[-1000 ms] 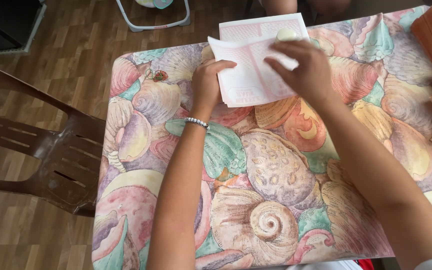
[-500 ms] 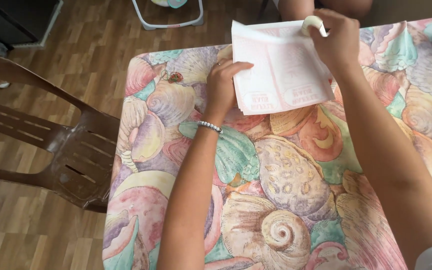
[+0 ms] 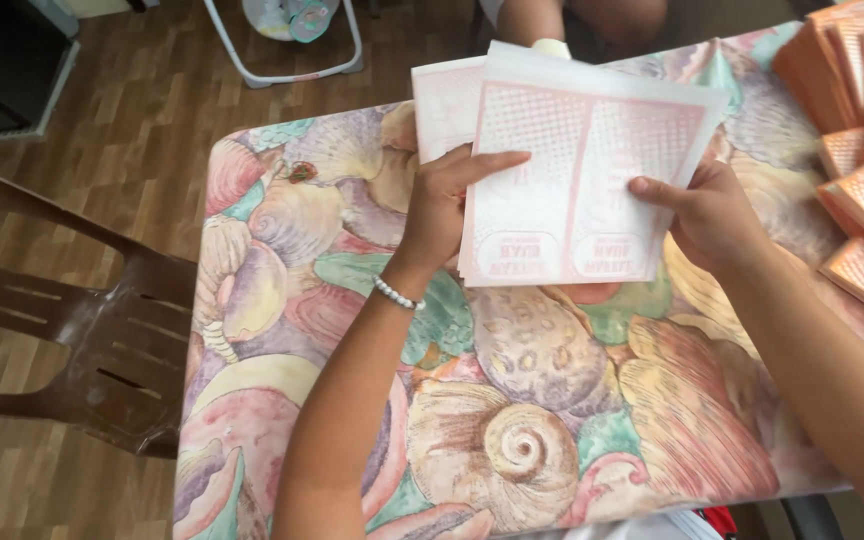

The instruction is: Folding flat paper sheets into bags and stacking them on a table.

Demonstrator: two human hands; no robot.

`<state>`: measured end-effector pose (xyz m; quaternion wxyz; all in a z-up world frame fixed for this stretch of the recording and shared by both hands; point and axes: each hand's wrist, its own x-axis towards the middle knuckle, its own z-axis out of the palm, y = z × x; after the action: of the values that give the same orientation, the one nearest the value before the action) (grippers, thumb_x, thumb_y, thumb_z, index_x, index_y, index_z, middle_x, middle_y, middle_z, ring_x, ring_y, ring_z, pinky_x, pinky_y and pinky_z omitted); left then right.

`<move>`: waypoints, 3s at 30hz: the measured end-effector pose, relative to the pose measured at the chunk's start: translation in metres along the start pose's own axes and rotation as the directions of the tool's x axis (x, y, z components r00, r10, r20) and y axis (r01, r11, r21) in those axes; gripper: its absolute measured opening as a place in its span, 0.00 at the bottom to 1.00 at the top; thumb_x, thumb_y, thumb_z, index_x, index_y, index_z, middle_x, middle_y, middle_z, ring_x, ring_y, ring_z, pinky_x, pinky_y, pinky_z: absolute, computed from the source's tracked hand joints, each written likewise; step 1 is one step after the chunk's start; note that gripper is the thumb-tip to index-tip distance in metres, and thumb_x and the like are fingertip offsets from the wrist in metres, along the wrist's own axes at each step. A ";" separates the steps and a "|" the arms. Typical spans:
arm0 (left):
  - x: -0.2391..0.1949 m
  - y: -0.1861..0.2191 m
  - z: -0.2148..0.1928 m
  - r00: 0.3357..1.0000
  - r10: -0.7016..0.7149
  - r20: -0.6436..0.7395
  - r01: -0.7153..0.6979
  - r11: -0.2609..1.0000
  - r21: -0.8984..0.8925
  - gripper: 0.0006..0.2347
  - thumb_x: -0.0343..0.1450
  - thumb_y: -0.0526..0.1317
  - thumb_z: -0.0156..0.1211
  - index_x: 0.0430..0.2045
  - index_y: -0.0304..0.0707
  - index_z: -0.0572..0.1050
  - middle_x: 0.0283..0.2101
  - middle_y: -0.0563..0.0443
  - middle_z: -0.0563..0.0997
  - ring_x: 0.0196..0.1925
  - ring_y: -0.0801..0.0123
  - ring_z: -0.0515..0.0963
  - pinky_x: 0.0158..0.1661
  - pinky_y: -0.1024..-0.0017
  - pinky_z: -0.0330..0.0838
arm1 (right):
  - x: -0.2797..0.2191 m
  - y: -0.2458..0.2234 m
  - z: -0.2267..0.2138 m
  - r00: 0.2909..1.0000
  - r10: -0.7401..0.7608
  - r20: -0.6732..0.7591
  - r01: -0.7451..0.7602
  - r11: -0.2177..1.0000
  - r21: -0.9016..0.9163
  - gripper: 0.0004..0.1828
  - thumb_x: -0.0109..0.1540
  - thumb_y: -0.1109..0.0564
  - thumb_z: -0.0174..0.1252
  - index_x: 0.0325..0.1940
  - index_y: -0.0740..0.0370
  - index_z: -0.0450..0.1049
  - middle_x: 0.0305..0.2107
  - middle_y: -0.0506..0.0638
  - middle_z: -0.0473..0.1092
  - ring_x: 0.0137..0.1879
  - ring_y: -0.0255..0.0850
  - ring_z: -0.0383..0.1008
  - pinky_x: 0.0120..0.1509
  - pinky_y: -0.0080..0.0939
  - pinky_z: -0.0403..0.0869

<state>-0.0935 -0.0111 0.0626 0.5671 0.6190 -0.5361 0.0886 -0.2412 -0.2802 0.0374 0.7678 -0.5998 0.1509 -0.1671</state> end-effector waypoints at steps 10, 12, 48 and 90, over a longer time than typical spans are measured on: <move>-0.023 -0.017 0.055 0.915 -0.400 0.058 0.333 0.666 -0.667 0.35 0.76 0.56 0.57 0.73 0.34 0.52 0.64 0.32 0.72 0.65 0.57 0.73 0.65 0.57 0.67 | -0.035 0.007 -0.026 0.949 -0.278 -0.146 0.210 0.907 -0.364 0.14 0.57 0.61 0.76 0.44 0.63 0.80 0.35 0.51 0.77 0.43 0.35 0.77 0.52 0.38 0.78; -0.027 -0.019 0.065 0.921 -0.387 -0.046 0.298 0.775 -0.557 0.16 0.74 0.36 0.63 0.57 0.39 0.73 0.49 0.47 0.82 0.51 0.73 0.79 0.54 0.67 0.76 | -0.034 0.008 -0.026 0.945 -0.301 -0.130 0.223 0.881 -0.418 0.20 0.54 0.59 0.80 0.46 0.62 0.79 0.35 0.53 0.77 0.43 0.37 0.79 0.51 0.42 0.79; -0.037 0.005 0.089 0.801 -0.509 -0.315 0.450 0.859 -0.245 0.10 0.78 0.45 0.44 0.33 0.39 0.67 0.25 0.58 0.65 0.28 0.75 0.62 0.35 0.69 0.62 | -0.046 0.014 -0.017 0.918 -0.386 -0.095 0.321 0.860 -0.395 0.25 0.62 0.64 0.67 0.61 0.64 0.68 0.51 0.51 0.74 0.58 0.39 0.75 0.64 0.41 0.79; -0.042 0.011 0.097 0.799 -0.514 -0.312 0.473 0.858 -0.202 0.09 0.79 0.43 0.40 0.31 0.43 0.61 0.25 0.52 0.74 0.20 0.75 0.66 0.24 0.73 0.57 | -0.054 -0.050 0.080 0.539 -0.589 0.601 0.208 -0.599 -0.773 0.12 0.80 0.41 0.58 0.52 0.49 0.75 0.34 0.40 0.74 0.41 0.39 0.77 0.56 0.41 0.65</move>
<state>-0.1676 -0.0624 0.0059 0.6918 0.6775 -0.2492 0.0171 -0.2588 -0.1985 0.1063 -0.2244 -0.8942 0.0104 -0.3872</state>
